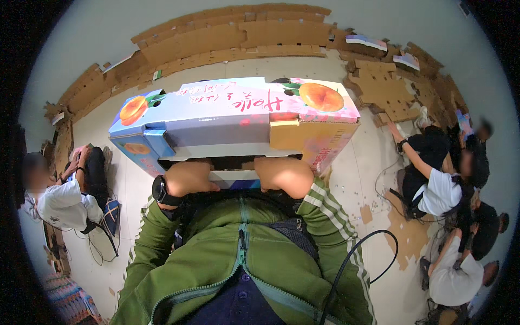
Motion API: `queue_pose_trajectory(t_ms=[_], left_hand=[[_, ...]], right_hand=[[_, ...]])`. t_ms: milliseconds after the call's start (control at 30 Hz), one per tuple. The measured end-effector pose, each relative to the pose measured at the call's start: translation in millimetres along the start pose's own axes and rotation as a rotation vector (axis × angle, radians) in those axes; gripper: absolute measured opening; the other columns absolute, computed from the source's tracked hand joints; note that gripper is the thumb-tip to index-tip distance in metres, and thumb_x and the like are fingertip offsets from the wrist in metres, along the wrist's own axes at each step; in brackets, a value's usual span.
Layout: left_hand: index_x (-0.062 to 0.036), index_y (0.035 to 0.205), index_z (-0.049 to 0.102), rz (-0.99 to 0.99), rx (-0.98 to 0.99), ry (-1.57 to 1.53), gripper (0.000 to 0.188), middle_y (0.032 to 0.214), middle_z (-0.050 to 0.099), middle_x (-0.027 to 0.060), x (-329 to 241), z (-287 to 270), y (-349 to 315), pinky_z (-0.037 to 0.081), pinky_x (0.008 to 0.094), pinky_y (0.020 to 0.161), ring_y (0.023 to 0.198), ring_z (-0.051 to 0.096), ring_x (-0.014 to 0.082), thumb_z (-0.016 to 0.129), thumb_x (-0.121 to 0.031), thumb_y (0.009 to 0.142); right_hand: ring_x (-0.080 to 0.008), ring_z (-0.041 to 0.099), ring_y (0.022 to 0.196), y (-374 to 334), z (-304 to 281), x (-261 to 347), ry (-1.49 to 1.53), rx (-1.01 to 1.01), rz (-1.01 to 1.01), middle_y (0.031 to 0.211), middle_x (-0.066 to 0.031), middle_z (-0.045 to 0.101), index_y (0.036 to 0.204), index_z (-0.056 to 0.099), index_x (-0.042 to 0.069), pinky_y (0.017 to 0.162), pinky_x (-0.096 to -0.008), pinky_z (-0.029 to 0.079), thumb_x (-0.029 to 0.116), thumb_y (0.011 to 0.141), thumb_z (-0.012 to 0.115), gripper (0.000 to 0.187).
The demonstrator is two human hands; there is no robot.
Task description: Assemble a cardboard fruit box by folding and tucking the precut tabs.
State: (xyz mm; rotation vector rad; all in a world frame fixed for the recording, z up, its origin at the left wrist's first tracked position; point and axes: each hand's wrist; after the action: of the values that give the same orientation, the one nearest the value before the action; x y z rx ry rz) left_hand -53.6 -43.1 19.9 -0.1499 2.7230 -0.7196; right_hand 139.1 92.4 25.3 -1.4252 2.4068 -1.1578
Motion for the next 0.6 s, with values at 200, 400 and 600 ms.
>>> queue_pose_trajectory(t_ms=[200,400,600], left_hand=[[0.0024,0.100,0.069,-0.056,0.071,0.005,0.044,0.095,0.070,0.0220,-1.4,0.0,2.6,0.053,0.0428,0.080,0.092,0.067,0.0374,0.073,-0.035,0.077],[0.0042,0.095,0.068,0.047,0.039,-0.010,0.044,0.095,0.069,0.0223,6.4,-2.5,6.5,0.052,0.0432,0.081,0.093,0.067,0.0377,0.077,-0.032,0.072],[0.0060,0.093,0.070,0.067,0.136,0.098,0.052,0.089,0.069,0.0248,5.8,-13.2,9.5,0.054,0.0445,0.077,0.089,0.068,0.0407,0.087,-0.028,0.059]], right_hand=[[-0.0383,0.065,0.104,2.3,7.5,-3.2,0.019,-0.043,0.031,0.114,-0.0196,0.067,0.120,0.059,-0.001,0.087,-0.0441,0.052,0.027,0.081,0.075,0.051],[-0.0377,0.065,0.103,7.5,4.5,-7.2,0.048,-0.020,0.030,0.113,-0.0192,0.068,0.121,0.060,-0.001,0.086,-0.0442,0.052,0.025,0.082,0.075,0.050],[-0.0383,0.066,0.098,8.4,-14.0,-4.2,-0.020,0.049,-0.012,0.107,-0.0202,0.070,0.116,0.065,-0.003,0.084,-0.0429,0.053,0.028,0.075,0.081,0.053]])
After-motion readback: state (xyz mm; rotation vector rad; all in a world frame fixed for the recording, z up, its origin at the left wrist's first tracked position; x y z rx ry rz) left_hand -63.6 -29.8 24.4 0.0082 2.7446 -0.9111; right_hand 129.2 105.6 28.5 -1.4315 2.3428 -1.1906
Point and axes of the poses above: each hand's wrist, its own y-axis towards the middle knuckle, its own z-axis out of the palm, x = y × z
